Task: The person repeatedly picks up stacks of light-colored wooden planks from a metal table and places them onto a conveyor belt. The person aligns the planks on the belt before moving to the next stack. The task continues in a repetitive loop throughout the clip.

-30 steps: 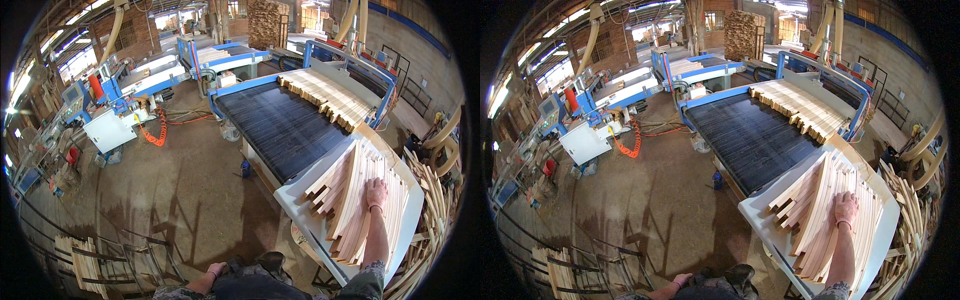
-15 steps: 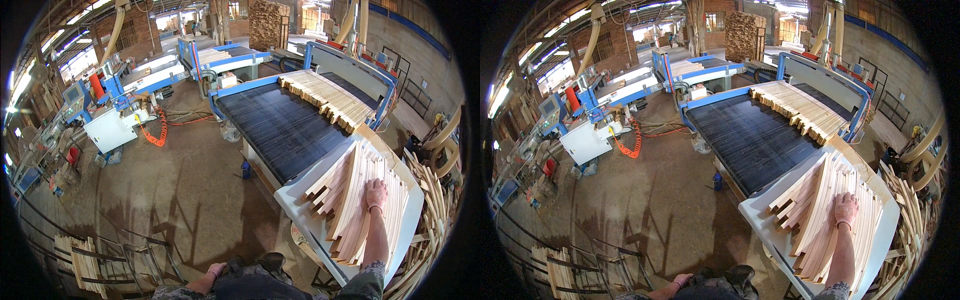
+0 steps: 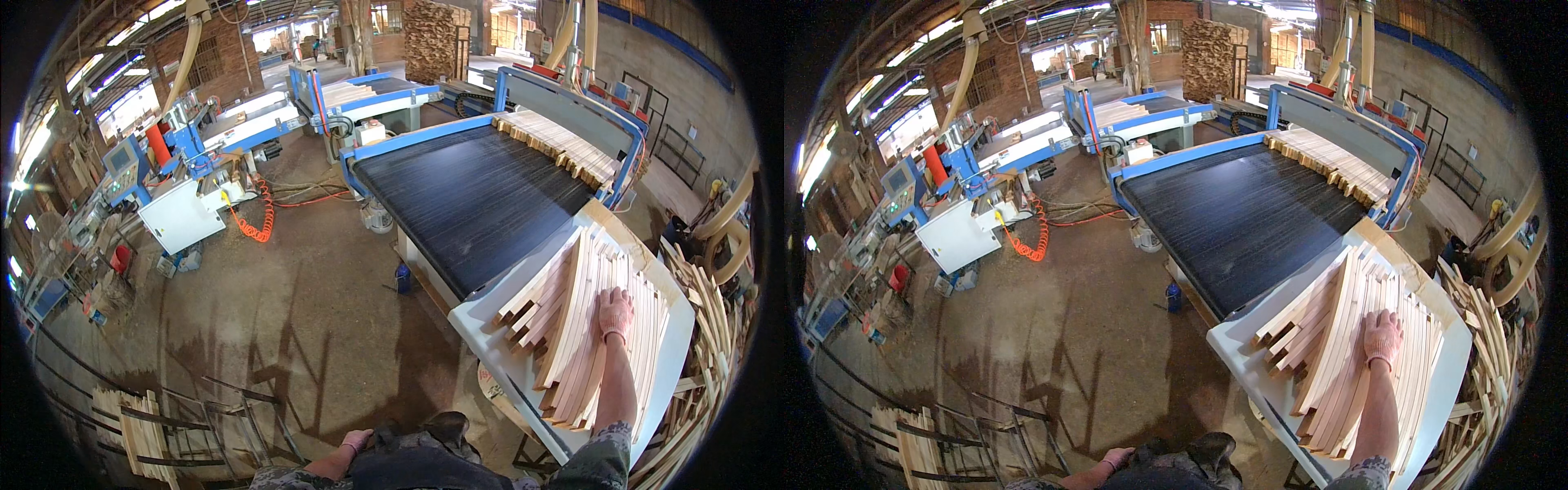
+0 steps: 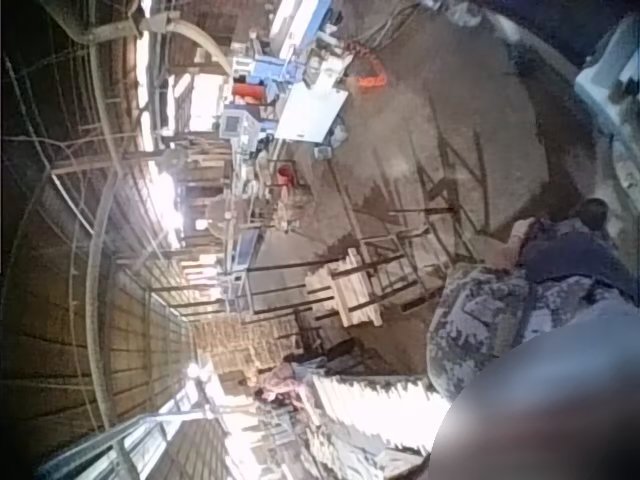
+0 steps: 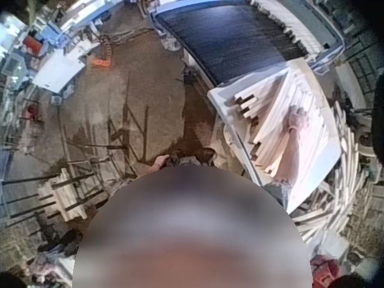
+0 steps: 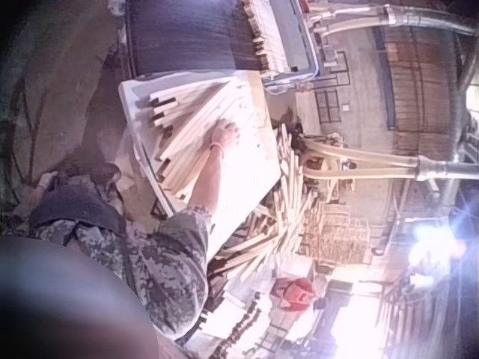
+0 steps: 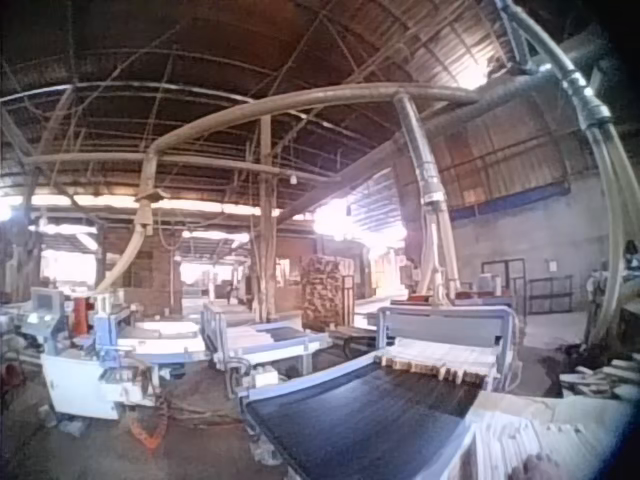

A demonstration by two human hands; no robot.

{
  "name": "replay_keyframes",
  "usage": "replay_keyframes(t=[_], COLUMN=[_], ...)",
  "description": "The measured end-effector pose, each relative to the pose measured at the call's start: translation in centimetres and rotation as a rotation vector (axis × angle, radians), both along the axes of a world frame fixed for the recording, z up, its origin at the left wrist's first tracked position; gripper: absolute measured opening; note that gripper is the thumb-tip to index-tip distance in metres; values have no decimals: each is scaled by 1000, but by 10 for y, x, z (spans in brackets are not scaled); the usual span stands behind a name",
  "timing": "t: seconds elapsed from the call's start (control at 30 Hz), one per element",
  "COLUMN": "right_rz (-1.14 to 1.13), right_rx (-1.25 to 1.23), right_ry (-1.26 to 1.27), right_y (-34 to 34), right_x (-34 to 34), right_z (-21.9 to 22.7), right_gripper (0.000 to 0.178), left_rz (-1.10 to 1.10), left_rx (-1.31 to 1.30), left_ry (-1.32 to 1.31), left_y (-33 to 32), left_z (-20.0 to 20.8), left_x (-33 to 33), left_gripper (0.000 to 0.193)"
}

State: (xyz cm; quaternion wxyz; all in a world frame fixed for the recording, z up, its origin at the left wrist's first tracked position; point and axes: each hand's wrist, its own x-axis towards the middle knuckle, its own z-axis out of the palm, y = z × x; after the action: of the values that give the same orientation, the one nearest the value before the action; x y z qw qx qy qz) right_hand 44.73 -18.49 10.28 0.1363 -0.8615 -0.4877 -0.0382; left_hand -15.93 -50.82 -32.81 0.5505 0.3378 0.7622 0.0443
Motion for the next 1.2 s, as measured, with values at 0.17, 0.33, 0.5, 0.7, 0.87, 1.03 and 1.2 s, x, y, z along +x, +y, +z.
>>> replay_keyframes(t=[0.17, 0.33, 0.5, 0.7, 0.87, 1.03, 1.2], right_rz=[25, 11, 7, 8, 4, -8, 30], right_rx=[48, 32, 107, 3, 23, 18, 53], right_ry=[-29, -41, -102, -15, -19, -38, -20], right_y=[10, 5, 13, 7, 8, 0, 11], right_x=[7, 15, 24, 0, 7, 9, 11], right_z=[-17, -15, -34, -7, -12, -9, -23], right_gripper=[53, 49, 48, 56, 57, 57, 54], left_rz=[-382, -176, -107, -54, -136, -99, -435], left_rx=[297, 80, 56, 4, 55, -6, 300], left_ry=[137, 24, 18, 7, 30, -37, 80], left_y=[-14, -2, -3, -4, -3, 3, -9], left_z=[-19, -7, -6, -15, -15, 0, -34], left_x=[-13, -3, -3, -6, -4, 4, -17], left_gripper=[51, 46, 57, 61, 60, 43, 34])
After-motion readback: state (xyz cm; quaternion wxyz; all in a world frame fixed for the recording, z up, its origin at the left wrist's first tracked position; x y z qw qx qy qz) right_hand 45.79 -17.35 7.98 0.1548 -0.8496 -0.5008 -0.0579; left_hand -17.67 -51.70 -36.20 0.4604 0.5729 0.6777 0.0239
